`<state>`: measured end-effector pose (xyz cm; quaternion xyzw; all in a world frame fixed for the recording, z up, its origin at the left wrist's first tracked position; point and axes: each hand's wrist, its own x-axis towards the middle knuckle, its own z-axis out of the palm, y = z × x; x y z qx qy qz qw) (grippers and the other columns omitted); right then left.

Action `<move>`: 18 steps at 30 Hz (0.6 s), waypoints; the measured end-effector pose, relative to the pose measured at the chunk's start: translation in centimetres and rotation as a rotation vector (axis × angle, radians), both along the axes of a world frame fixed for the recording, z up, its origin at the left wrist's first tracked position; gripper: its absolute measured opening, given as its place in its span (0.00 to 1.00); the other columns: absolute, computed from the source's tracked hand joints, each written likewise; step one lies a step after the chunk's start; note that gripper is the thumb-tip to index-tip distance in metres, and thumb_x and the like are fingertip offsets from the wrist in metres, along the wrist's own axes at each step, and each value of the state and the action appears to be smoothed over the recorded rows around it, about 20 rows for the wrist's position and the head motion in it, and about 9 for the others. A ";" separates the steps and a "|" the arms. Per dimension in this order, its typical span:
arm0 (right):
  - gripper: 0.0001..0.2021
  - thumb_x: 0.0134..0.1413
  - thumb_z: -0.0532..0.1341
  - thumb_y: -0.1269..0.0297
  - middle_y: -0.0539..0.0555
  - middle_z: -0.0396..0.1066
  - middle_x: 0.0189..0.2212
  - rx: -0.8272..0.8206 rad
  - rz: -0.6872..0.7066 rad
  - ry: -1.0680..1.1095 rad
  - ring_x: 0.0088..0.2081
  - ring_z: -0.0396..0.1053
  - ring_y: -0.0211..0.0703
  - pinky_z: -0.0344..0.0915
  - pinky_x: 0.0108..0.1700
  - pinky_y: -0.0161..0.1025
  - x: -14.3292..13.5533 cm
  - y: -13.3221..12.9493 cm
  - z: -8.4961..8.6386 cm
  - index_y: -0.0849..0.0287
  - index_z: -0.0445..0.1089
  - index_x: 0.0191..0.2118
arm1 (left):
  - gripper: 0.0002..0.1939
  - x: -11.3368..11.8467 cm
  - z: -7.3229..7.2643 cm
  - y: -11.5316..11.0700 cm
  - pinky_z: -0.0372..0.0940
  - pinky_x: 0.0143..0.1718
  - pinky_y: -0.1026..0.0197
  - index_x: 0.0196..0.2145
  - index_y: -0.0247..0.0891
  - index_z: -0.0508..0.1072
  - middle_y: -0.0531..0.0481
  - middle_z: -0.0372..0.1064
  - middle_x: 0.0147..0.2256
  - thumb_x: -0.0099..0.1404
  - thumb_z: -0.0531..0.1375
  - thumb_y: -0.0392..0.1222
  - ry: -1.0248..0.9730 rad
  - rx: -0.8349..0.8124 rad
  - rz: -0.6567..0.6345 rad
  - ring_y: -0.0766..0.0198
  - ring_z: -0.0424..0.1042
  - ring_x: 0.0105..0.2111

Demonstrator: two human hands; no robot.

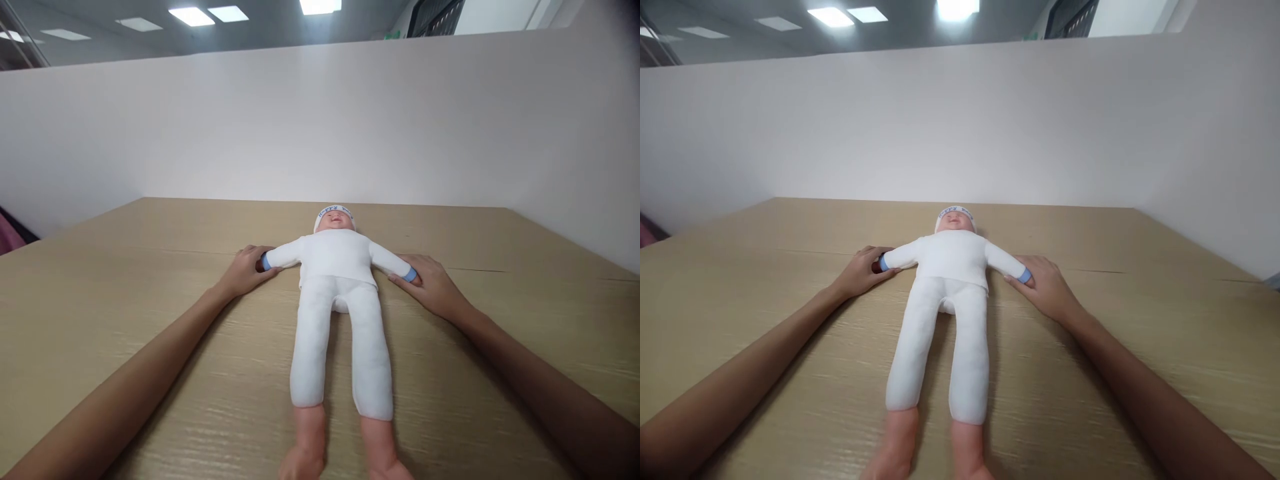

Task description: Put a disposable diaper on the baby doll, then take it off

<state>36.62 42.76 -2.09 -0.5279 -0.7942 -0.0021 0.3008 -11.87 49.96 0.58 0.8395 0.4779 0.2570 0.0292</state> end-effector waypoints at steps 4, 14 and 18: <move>0.21 0.72 0.58 0.43 0.55 0.82 0.53 -0.056 0.020 0.062 0.53 0.77 0.60 0.70 0.56 0.53 -0.7 0.8 0.7 0.50 0.77 0.56 | 0.33 0.0 -0.4 1.2 0.67 0.60 0.43 0.63 0.44 0.75 0.41 0.80 0.55 0.69 0.63 0.64 0.011 0.013 0.012 0.43 0.74 0.55; 0.24 0.69 0.62 0.42 0.57 0.81 0.51 -0.091 -0.040 0.099 0.48 0.78 0.57 0.72 0.50 0.48 -0.3 0.3 0.2 0.52 0.76 0.60 | 0.39 -0.1 -0.2 0.6 0.67 0.59 0.44 0.70 0.43 0.70 0.39 0.78 0.56 0.69 0.63 0.66 -0.012 -0.044 0.051 0.43 0.74 0.55; 0.31 0.69 0.61 0.42 0.64 0.79 0.57 -0.023 -0.072 0.079 0.54 0.76 0.62 0.71 0.57 0.54 0.3 -0.4 -1.0 0.58 0.69 0.67 | 0.40 -0.4 -0.5 -0.4 0.66 0.61 0.43 0.70 0.39 0.68 0.37 0.77 0.57 0.70 0.62 0.65 -0.025 -0.032 0.067 0.42 0.74 0.57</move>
